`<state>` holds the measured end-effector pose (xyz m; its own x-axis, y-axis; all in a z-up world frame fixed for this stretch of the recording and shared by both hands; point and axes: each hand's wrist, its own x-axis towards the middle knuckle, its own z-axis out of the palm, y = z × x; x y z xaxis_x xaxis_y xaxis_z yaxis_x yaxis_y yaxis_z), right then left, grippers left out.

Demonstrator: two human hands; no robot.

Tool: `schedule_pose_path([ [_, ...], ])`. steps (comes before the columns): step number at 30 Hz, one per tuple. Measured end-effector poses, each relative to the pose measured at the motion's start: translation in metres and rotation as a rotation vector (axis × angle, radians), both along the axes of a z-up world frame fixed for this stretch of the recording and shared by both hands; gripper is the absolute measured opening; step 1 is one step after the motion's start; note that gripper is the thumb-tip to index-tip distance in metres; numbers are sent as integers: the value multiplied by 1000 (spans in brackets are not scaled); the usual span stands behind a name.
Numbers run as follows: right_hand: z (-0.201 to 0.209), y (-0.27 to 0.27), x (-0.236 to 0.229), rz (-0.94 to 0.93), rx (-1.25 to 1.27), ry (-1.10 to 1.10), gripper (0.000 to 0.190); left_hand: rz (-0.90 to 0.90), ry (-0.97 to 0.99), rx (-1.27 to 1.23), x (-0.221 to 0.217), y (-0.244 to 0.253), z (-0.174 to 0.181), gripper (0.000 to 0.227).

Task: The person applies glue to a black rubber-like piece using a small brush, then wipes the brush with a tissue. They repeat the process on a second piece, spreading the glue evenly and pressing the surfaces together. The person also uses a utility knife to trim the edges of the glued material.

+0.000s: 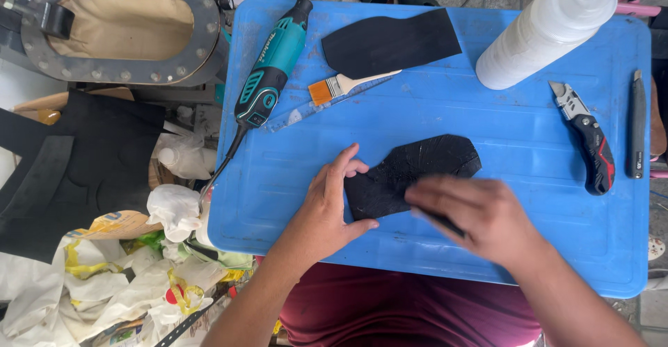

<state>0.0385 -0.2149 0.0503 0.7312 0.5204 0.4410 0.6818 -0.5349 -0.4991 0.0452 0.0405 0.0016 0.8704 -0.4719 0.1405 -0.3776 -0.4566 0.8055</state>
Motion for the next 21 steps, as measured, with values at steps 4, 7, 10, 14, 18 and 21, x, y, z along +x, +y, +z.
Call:
schedule_pose_path([
  [4,3,4,5,6,-153,-6,31,12,21,-33,3,-1,-1,126],
  [7,4,-9,3,28,-8,142,22,9,43,-30,5,0,0,126],
  [10,2,-23,0,-227,-158,5,26,2,37,-49,2,1,-1,125],
  [14,5,-32,-5,35,-39,170,26,31,69,-65,7,-1,0,124],
  [18,2,-40,-9,-328,-171,-27,25,11,31,-44,4,0,-2,124],
  [21,-5,-45,-12,-136,-229,-12,36,36,85,-64,6,-2,1,124],
])
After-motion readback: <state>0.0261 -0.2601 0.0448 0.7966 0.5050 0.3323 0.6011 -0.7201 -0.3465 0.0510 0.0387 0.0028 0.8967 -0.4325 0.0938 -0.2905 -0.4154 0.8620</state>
